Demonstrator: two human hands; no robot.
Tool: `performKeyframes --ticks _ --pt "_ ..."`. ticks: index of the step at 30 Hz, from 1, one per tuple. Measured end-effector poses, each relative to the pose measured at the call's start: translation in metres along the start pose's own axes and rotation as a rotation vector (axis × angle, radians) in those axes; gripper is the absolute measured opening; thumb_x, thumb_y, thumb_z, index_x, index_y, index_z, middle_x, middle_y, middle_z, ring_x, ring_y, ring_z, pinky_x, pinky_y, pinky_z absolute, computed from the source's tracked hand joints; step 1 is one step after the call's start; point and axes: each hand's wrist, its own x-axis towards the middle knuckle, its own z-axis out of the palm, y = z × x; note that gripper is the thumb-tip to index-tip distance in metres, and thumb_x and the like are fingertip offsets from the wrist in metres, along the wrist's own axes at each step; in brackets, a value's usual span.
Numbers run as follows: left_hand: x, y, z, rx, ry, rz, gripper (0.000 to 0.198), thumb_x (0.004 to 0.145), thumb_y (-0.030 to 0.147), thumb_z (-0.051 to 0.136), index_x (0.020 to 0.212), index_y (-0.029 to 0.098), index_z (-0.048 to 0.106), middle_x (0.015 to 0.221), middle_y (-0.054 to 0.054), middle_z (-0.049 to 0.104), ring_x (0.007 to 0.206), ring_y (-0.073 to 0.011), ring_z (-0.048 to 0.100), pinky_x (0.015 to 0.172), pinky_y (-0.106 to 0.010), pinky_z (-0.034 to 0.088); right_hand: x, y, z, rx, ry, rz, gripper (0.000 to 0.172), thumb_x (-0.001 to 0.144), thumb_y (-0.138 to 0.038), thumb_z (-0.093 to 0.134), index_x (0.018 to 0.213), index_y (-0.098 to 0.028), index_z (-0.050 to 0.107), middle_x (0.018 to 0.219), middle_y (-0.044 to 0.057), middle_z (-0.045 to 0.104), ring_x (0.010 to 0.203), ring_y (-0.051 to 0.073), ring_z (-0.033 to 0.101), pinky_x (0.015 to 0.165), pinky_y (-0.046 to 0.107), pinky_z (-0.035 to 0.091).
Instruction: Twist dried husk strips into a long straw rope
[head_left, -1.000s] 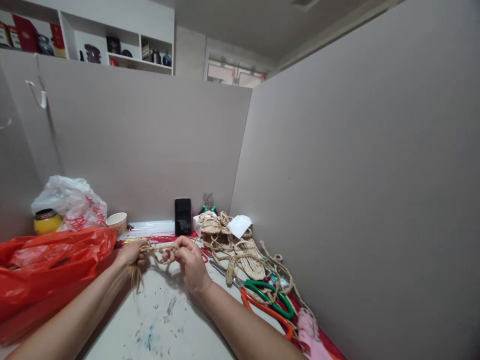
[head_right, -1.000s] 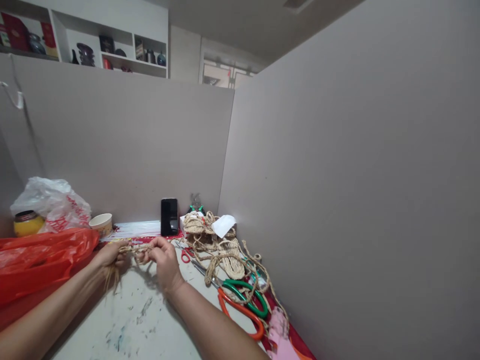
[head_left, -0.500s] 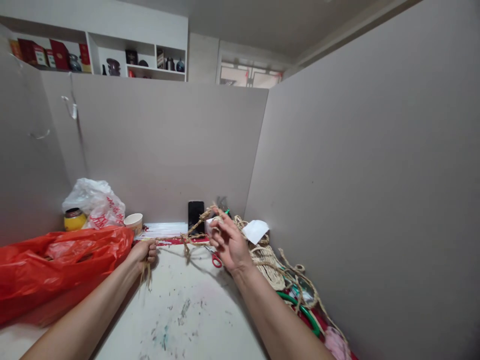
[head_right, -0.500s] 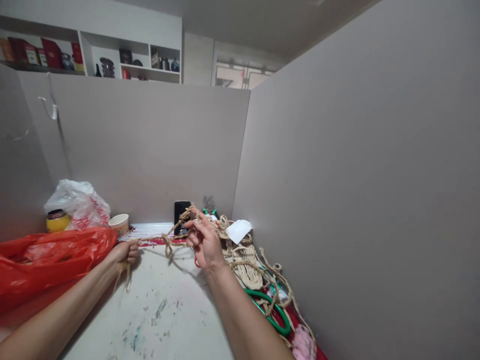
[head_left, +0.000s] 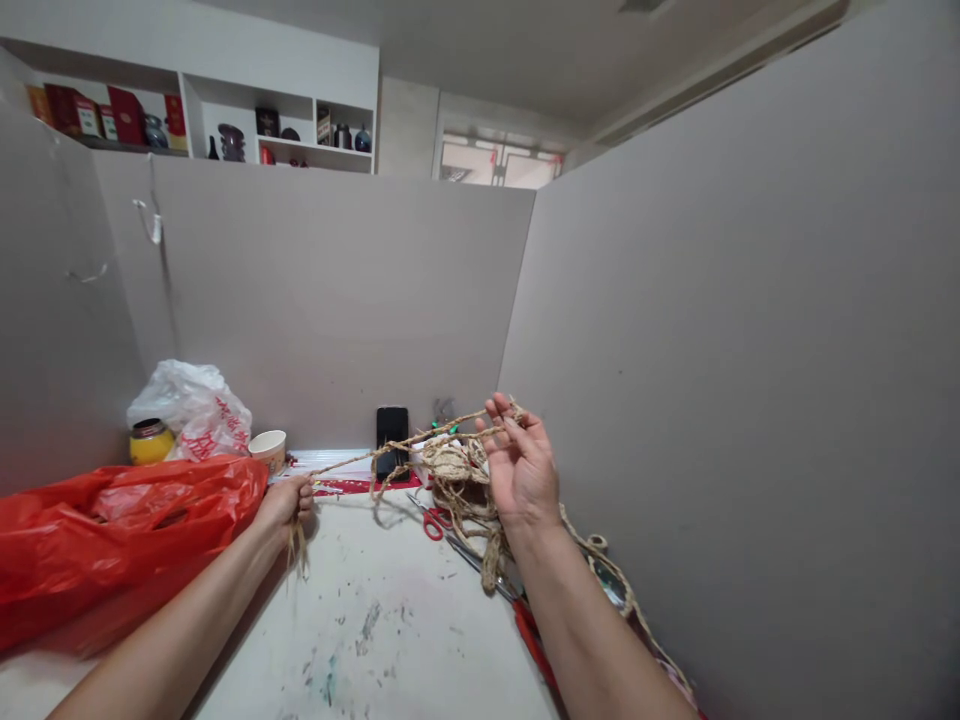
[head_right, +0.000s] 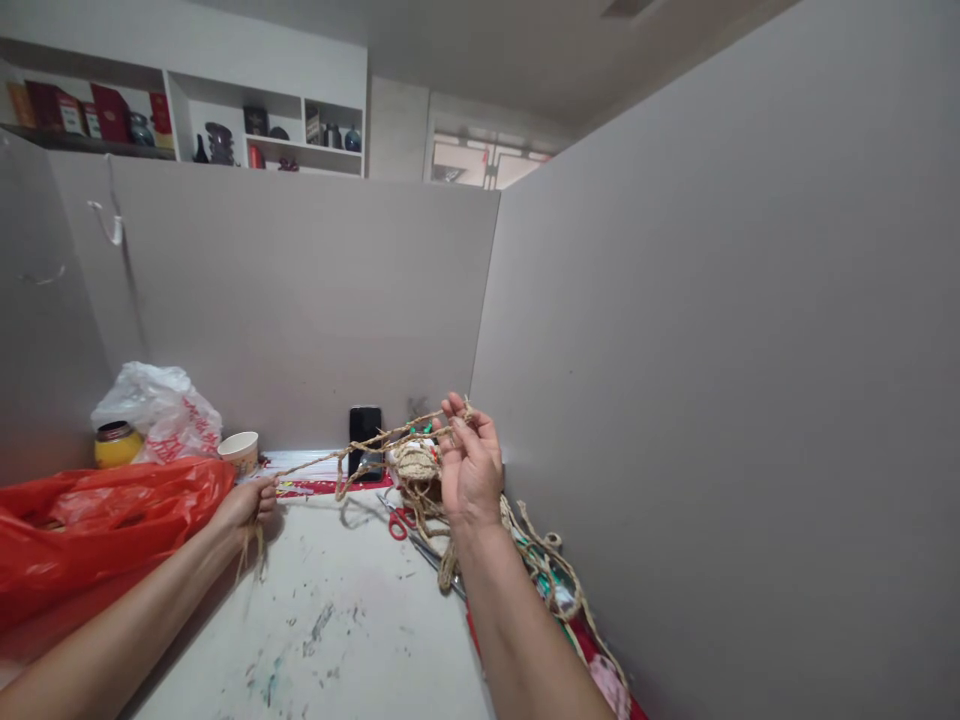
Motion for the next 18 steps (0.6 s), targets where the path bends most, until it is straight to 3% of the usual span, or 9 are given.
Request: performKeyframes --ticks 3,7,9,11,13,15,18 --pt "-0.002 0.0 0.0 0.055 -0.008 0.037 0.023 0.071 0.027 0.056 0.066 0.018 0.035 0.045 0.012 0.028 0.033 -0.0007 0.021 0.036 -0.012 0.013 0.0 -0.001 0.001 -0.035 0.023 -0.032 0.025 0.067 -0.017 0.068 0.086 -0.022 0.054 0.112 0.001 0.062 0.102 0.015 0.06 0.083 0.035 0.05" --pt "-0.012 0.002 0.002 0.173 -0.132 -0.047 0.029 0.064 0.029 0.066 0.067 0.018 0.04 0.044 0.012 0.031 0.033 -0.0011 0.022 0.036 -0.013 0.012 0.001 0.002 -0.007 -0.332 -0.097 0.072 0.051 0.07 -0.026 0.067 0.117 -0.036 0.048 0.138 -0.001 0.044 0.109 0.018 0.057 0.079 0.036 0.051" --pt "-0.02 0.004 0.004 0.254 -0.277 -0.151 0.029 0.061 0.028 0.07 0.069 0.017 0.045 0.043 0.011 0.031 0.033 -0.0017 0.021 0.036 -0.015 0.011 0.004 0.004 -0.013 -0.677 -0.16 0.122 0.055 0.07 -0.027 0.066 0.122 -0.031 0.049 0.126 0.004 0.056 0.106 0.021 0.058 0.077 0.034 0.051" --pt "-0.028 0.007 0.008 0.329 -0.48 -0.233 0.028 0.063 0.029 0.071 0.071 0.016 0.048 0.042 0.011 0.03 0.033 -0.0015 0.019 0.036 -0.015 0.011 0.005 0.004 -0.018 -1.091 -0.161 0.085 0.039 0.07 -0.027 0.064 0.108 -0.021 0.063 0.1 0.009 0.068 0.098 0.025 0.061 0.077 0.035 0.049" --pt "-0.036 0.012 0.015 0.35 -0.65 -0.247 0.026 0.069 0.031 0.069 0.072 0.015 0.049 0.042 0.012 0.027 0.035 -0.0007 0.015 0.036 -0.015 0.01 0.003 0.001 -0.015 -1.352 -0.175 -0.018 0.023 0.072 -0.028 0.06 0.089 -0.016 0.069 0.083 0.012 0.07 0.09 0.028 0.063 0.077 0.038 0.048" --pt "-0.044 0.018 0.023 0.302 -0.706 -0.199 0.025 0.073 0.032 0.066 0.072 0.015 0.049 0.042 0.012 0.025 0.037 -0.0004 0.012 0.037 -0.014 0.008 -0.006 -0.002 -0.006 -1.373 -0.287 -0.075 0.023 0.077 -0.032 0.054 0.087 -0.016 0.068 0.083 0.012 0.07 0.084 0.026 0.064 0.076 0.037 0.048" --pt "-0.062 0.035 0.038 0.214 -0.714 -0.108 0.022 0.078 0.031 0.063 0.072 0.015 0.049 0.042 0.012 0.023 0.037 -0.0003 0.009 0.036 -0.014 0.008 -0.031 0.002 0.014 -1.245 -0.608 0.02 0.027 0.076 -0.035 0.058 0.097 -0.02 0.067 0.096 0.007 0.07 0.085 0.02 0.064 0.076 0.031 0.049"
